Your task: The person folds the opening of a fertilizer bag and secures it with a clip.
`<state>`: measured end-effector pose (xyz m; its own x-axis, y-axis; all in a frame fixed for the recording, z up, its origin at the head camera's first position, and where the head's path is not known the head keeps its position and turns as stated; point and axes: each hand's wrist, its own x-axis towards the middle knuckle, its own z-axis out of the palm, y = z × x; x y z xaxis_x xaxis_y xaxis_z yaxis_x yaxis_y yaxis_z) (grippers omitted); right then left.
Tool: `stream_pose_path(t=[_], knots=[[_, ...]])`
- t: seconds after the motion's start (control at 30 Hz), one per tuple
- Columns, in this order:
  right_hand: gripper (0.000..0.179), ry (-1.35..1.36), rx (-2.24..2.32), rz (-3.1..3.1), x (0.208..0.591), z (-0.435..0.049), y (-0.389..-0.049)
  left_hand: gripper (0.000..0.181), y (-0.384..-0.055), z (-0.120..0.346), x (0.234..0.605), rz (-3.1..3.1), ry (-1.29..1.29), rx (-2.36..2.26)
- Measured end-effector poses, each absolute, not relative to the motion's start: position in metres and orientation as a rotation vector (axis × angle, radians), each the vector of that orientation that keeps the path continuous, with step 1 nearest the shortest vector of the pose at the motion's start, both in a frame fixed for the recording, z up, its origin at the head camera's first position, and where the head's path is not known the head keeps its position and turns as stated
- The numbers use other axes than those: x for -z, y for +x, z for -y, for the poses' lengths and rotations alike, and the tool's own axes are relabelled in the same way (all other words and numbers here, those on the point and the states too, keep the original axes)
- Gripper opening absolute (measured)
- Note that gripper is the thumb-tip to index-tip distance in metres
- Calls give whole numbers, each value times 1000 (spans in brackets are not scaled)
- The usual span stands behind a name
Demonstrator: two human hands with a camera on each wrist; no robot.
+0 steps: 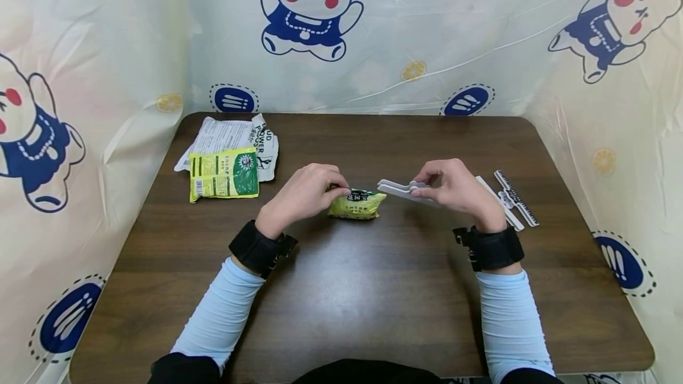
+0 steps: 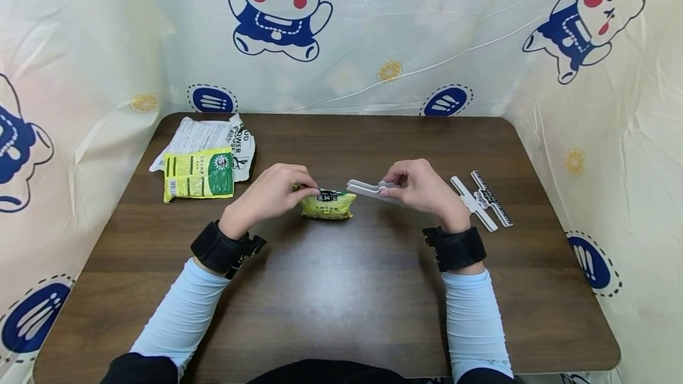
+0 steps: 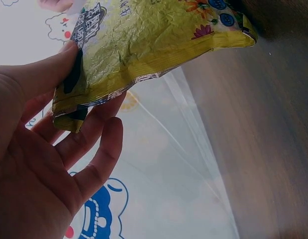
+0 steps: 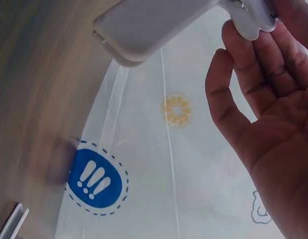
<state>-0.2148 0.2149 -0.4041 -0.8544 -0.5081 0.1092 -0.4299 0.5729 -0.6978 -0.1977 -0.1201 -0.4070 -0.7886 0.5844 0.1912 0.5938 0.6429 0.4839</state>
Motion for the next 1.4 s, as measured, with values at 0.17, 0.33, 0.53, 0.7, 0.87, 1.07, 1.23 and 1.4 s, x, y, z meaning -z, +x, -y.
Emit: stream_pose_path(t=[0.17,0.33,0.53,0.7,0.87,1.07,1.23,1.4], knots=[[9,-898,1146,-2664,404,-209,-214,11,-197,120,407,2828,-1024,847],[9,-947,1144,-2649,404,-203,-212,10,-198,120,407,2817,-1032,844],[10,-968,1124,-2652,404,-197,-211,10,-198,120,406,2824,-1029,857],[10,-982,1115,-2649,402,-193,-210,10,-198,120,407,2819,-1034,851],[9,-985,1121,-2636,403,-190,-211,10,-197,120,408,2810,-1039,837],[9,-1007,1139,-2636,406,-186,-211,9,-197,119,407,2796,-1040,830],[10,-1004,1150,-2634,407,-183,-210,8,-197,119,408,2794,-1042,830],[10,-989,1144,-2642,407,-183,-210,8,-197,119,408,2792,-1045,826]])
